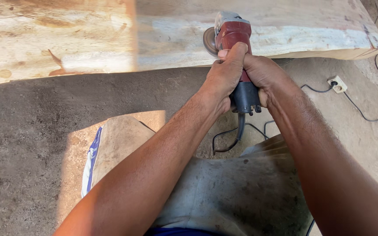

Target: The person uses a handheld electric sander to smooth the surface of a large wooden slab. They move the sander across the wood in sweeping motions, occasionally pausing to feel the surface with their hand.

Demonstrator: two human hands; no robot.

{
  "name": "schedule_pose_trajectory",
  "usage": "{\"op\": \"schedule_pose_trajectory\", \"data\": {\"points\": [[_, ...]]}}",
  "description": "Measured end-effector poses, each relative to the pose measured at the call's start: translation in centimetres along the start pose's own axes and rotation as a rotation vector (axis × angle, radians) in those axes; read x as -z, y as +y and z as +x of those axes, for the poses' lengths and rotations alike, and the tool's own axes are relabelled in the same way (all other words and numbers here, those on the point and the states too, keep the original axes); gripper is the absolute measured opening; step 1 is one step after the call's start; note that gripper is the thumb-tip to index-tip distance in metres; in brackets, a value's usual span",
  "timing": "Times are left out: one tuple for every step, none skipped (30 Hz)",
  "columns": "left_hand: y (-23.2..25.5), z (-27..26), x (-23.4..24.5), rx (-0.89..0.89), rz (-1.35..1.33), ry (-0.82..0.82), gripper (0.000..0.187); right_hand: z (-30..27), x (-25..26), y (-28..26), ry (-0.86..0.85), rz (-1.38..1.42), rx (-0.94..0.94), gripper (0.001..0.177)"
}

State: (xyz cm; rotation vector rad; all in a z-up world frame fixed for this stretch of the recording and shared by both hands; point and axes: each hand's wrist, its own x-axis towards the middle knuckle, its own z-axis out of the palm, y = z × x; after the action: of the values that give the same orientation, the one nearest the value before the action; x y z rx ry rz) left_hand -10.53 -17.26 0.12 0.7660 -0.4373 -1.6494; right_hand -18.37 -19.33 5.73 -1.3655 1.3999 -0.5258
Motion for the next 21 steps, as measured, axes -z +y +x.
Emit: {"op": "schedule_pose_trajectory", "data": {"points": [[0.5,-0.8,0.7,-0.012,-0.013,0.026,0.066,-0.2,-0.9,-0.2,-0.033,0.001,0.003,0.055],[0.9,-1.6,1.4,-0.025,-0.026,0.051,0.066,-0.4,-1.9,-0.4,-0.066,0.001,0.005,0.054],[1.4,-2.6,2.3,-0.054,-0.036,0.062,0.064,-0.7,-3.0,-0.5,-0.1,0.003,0.006,0.053],[1.8,-3.8,3.3,-0.083,-0.045,0.073,0.062,-1.0,-4.2,-0.6,-0.148,-0.003,0.018,0.054],[2.2,-5.0,4.3,-0.112,-0.054,0.083,0.06,-1.3,-5.5,-0.8,-0.194,-0.009,0.031,0.054],[2.7,-6.2,5.3,-0.12,0.0,0.146,0.058,-1.6,-6.7,-1.0,-0.24,-0.014,0.043,0.055],[3.3,-7.4,6.3,-0.128,0.058,0.207,0.057,-1.9,-8.1,-1.3,-0.268,-0.024,0.039,0.055],[3.7,-8.5,7.1,-0.165,0.022,0.245,0.057,-2.1,-9.4,-1.5,-0.295,-0.034,0.035,0.054],[4.1,-9.5,7.7,-0.202,-0.013,0.281,0.058,-2.3,-10.4,-1.7,-0.321,-0.042,0.032,0.054],[4.3,-10.1,8.0,-0.24,-0.048,0.316,0.059,-2.4,-11.2,-1.9,-0.341,-0.052,0.045,0.054],[4.4,-10.5,8.1,-0.245,-0.052,0.322,0.059,-2.5,-11.7,-2.0,-0.359,-0.061,0.055,0.054],[4.5,-10.7,8.2,-0.251,-0.055,0.328,0.06,-2.5,-11.9,-2.1,-0.378,-0.071,0.065,0.053],[4.5,-10.6,8.2,-0.255,-0.057,0.332,0.061,-2.4,-11.8,-2.1,-0.368,-0.091,0.065,0.053],[4.3,-10.2,7.9,-0.261,-0.063,0.331,0.06,-2.2,-11.3,-2.1,-0.359,-0.111,0.065,0.054],[4.1,-9.4,7.5,-0.264,-0.066,0.323,0.058,-1.9,-10.6,-2.0,-0.341,-0.129,0.066,0.054],[3.9,-8.5,6.9,-0.268,-0.07,0.314,0.057,-1.4,-9.8,-1.9,-0.339,-0.099,0.063,0.055],[3.5,-7.3,6.3,-0.223,-0.043,0.303,0.058,-0.9,-8.6,-1.8,-0.326,-0.07,0.057,0.056],[3.1,-5.9,5.6,-0.178,-0.016,0.291,0.06,-0.3,-7.3,-1.7,-0.314,-0.04,0.052,0.057],[2.6,-4.5,4.7,-0.128,0.011,0.276,0.061,0.2,-5.8,-1.4,-0.295,-0.017,0.058,0.057],[2.0,-3.0,3.8,-0.126,-0.006,0.23,0.062,0.8,-4.3,-1.2,-0.275,0.005,0.065,0.057],[1.4,-1.3,2.7,-0.125,-0.023,0.184,0.064,1.4,-2.7,-1.0,-0.256,0.027,0.075,0.057]]}}
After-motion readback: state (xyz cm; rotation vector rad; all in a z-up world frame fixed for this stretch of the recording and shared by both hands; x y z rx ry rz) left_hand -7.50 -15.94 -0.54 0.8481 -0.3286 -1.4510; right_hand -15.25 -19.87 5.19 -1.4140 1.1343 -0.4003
